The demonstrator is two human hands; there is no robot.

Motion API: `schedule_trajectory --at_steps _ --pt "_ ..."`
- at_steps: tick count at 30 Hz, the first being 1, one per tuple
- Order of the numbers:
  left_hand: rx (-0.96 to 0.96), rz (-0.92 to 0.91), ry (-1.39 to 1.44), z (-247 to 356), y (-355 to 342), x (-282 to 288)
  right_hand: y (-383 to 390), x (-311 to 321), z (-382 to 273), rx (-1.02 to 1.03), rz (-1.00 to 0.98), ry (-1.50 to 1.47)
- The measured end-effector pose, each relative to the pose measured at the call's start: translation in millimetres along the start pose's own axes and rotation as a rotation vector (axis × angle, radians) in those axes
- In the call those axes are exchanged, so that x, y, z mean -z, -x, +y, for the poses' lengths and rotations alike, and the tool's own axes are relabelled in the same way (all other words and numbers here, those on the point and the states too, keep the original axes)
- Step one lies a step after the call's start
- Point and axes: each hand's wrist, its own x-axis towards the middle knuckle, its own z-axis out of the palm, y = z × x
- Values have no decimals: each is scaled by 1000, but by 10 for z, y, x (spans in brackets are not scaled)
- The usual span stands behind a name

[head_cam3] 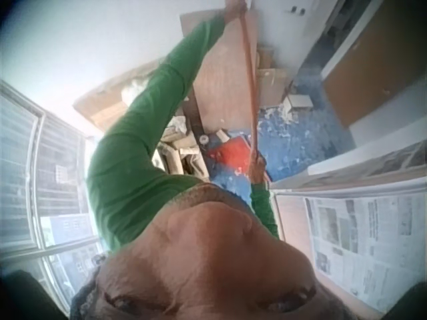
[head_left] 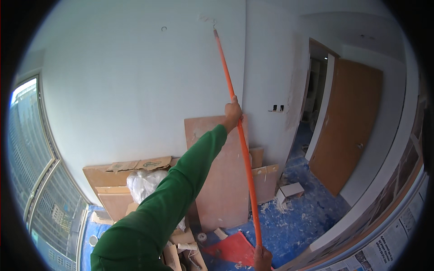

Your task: The person paints the ceiling using a paint roller attached to a long orange extension pole. They repeatedly roll the ceiling surface and dip the roller into a paint can on the floor to reload it with paint.

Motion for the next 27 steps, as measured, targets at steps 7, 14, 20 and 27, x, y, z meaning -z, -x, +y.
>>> schedule_trajectory --at_steps 7,14,20,27 --pt "157 25 48 -1251 517 235 699 358 29 -299 -71 111" --pt "318 67 39 -2092 1283 472 1903 421 1069 -248 -301 391" --pt "275 105 -25 -2080 1736 491 1750 290 1267 -343 -254 301" --pt "267 91 -75 -2120 1592 447 1303 116 1155 -382 -217 217"
